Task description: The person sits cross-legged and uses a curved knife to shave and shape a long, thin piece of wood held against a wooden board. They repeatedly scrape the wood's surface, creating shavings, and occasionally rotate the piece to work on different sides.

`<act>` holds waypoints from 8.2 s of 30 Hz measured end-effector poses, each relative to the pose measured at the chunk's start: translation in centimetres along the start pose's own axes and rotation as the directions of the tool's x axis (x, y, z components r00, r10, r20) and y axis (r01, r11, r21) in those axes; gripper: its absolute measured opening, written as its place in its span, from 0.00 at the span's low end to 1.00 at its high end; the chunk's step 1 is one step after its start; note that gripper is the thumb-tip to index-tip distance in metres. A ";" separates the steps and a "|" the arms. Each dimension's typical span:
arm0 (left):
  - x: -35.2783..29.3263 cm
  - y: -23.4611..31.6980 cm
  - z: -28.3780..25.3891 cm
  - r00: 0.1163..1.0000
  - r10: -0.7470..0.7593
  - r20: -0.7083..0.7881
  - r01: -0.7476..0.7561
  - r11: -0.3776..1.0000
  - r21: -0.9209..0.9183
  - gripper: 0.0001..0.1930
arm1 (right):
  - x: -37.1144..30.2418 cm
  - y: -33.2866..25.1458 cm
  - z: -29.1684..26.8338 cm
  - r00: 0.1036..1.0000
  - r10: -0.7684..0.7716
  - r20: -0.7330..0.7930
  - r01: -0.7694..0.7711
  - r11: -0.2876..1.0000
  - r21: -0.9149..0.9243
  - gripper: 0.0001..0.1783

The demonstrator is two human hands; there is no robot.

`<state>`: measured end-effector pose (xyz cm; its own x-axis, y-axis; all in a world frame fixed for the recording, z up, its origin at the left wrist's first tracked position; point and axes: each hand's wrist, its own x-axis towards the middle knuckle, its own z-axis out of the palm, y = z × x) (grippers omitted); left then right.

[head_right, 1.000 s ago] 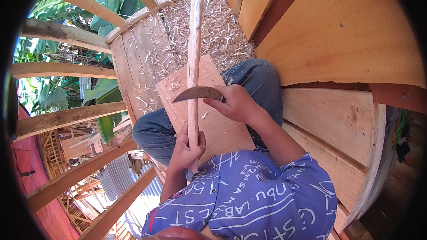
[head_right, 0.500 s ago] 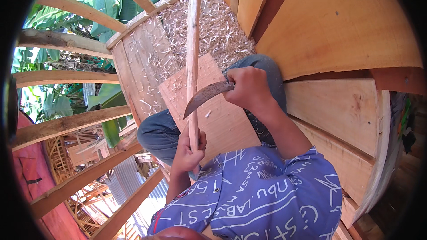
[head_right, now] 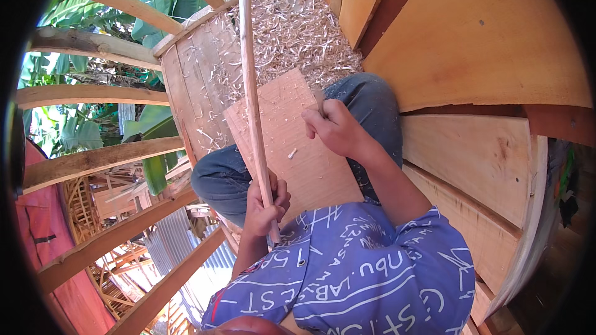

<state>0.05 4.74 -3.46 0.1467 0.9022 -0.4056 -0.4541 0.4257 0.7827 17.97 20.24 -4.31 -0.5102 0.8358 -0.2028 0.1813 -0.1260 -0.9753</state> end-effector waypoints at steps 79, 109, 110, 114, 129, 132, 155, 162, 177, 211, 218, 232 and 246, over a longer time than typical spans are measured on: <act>2.6 1.5 2.5 0.905 0.423 -0.052 -0.414 0.901 0.125 0.19 | -0.4 -2.8 2.8 0.911 -0.269 0.313 -0.079 0.631 0.772 0.59; 2.6 1.7 2.1 0.957 0.291 0.011 -0.290 0.955 -0.063 0.17 | -0.8 -1.3 2.6 0.925 -0.228 0.303 -0.170 0.466 0.868 0.58; 2.8 1.2 2.0 0.958 0.287 0.022 -0.286 0.957 -0.048 0.17 | -0.8 -1.4 2.7 0.933 -0.215 0.289 -0.165 0.458 0.874 0.58; 2.6 0.5 1.6 0.988 0.132 0.083 -0.137 0.989 0.051 0.17 | -0.8 -1.4 2.4 0.950 -0.181 0.254 -0.150 0.446 0.882 0.59; 1.6 2.2 -2.2 0.961 0.060 -0.270 -0.095 0.988 -0.119 0.19 | -2.9 -0.1 1.7 0.760 0.354 0.544 -0.508 0.847 0.158 0.39; 1.3 2.3 -2.7 0.949 0.085 -0.304 -0.112 0.991 -0.072 0.17 | -3.1 0.6 2.4 0.677 0.486 0.552 -0.602 0.797 0.037 0.36; 1.1 3.0 -2.8 0.945 0.142 -0.296 -0.102 0.984 0.144 0.18 | -4.6 -1.8 -0.9 0.963 0.029 -0.267 -0.203 0.730 -0.653 0.13; 0.8 3.0 -1.2 0.957 0.083 -0.278 -0.032 0.983 0.182 0.13 | -4.0 -2.3 1.8 0.971 -0.236 -0.017 0.190 0.817 -0.544 0.14; -0.2 2.8 1.3 0.952 0.211 -0.222 -0.042 0.807 0.589 0.19 | -1.1 -1.6 0.8 0.895 -0.446 -0.014 0.281 0.588 -0.759 0.28; 0.5 2.7 1.9 0.920 0.339 -0.195 -0.053 0.601 0.797 0.22 | -2.1 0.6 0.1 0.910 -0.415 0.012 0.311 0.662 -0.682 0.30; 0.3 2.8 2.4 0.929 0.323 -0.178 -0.073 0.635 0.769 0.22 | -1.4 0.7 -1.3 0.869 -0.492 -0.057 0.293 0.603 -0.742 0.33; -0.9 2.3 3.4 0.957 0.213 -0.195 0.017 0.632 0.775 0.21 | -0.1 0.8 -6.0 0.739 -0.331 -0.587 -0.161 0.759 -0.631 0.33; -0.2 2.0 3.6 0.945 0.265 -0.190 0.003 0.576 0.818 0.21 | -2.6 0.8 -3.1 0.886 -0.427 -0.180 0.140 0.617 -0.774 0.33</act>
<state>2.31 5.66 -0.15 -0.1482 0.9526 -0.2656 0.4577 0.3041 0.8355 22.06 19.67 -4.34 -0.3785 0.8907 0.2520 0.6913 0.4530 -0.5629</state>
